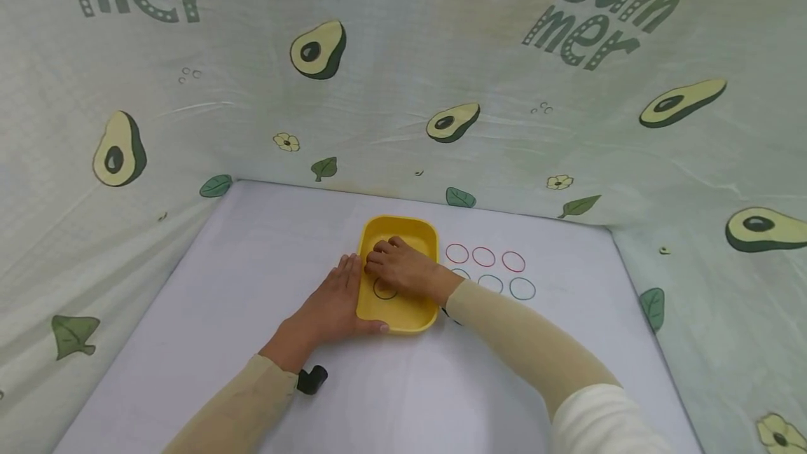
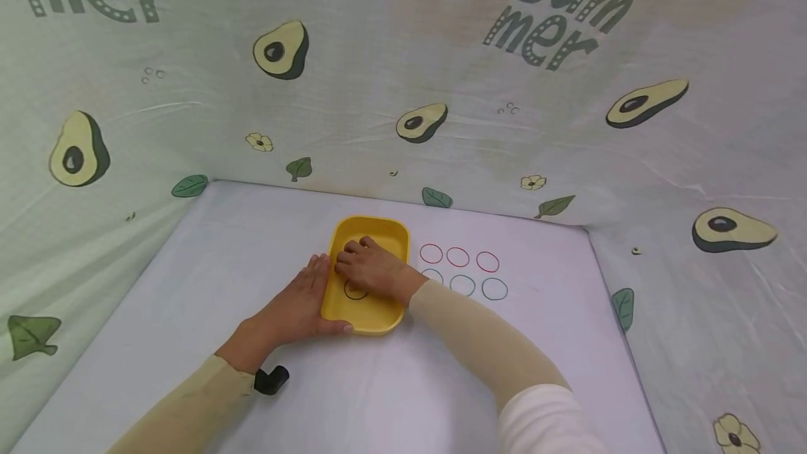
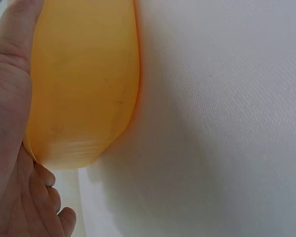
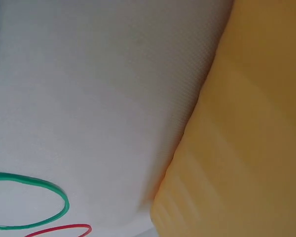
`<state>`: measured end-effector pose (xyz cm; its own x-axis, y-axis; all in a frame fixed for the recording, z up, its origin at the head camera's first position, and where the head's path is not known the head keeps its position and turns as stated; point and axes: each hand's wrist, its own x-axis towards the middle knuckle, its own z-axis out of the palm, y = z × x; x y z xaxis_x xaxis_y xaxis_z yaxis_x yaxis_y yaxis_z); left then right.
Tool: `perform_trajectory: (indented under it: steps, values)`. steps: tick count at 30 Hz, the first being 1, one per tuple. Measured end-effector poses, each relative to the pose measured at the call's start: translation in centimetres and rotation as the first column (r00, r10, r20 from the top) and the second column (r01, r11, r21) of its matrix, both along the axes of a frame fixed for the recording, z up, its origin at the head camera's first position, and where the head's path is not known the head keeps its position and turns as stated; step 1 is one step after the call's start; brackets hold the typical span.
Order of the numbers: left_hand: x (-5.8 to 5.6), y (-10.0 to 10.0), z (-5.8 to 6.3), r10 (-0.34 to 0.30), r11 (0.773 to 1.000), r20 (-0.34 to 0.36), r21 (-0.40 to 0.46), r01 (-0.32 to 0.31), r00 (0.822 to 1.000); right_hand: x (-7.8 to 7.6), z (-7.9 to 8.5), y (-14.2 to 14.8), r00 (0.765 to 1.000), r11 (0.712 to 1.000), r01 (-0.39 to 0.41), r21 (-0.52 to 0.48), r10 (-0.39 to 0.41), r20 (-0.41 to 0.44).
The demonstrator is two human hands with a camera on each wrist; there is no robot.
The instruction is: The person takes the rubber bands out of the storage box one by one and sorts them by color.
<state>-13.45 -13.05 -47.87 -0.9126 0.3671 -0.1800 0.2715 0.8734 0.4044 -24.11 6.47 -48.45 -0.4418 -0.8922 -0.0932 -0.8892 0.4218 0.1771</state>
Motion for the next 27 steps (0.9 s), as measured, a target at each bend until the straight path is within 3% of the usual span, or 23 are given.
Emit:
perform_trajectory:
  steps: [12, 19, 27]
  values:
    - [-0.1, -0.2, 0.0, -0.016, 1.0, 0.004, -0.003, 0.016, 1.0, -0.8, -0.2, -0.7, 0.986, 0.988, -0.13, 0.08, 0.138, -0.094]
    - [-0.1, 0.0, 0.0, -0.031, 1.0, -0.015, -0.004, 0.031, 0.999, -0.5, -0.3, -0.9, 0.988, 0.988, -0.112, 0.102, 0.122, -0.097]
    - [-0.1, -0.1, -0.3, -0.028, 1.0, -0.024, -0.015, 0.027, 0.999, 0.3, -1.0, -0.3, 0.954, 0.979, -0.069, 0.191, 0.121, -0.276]
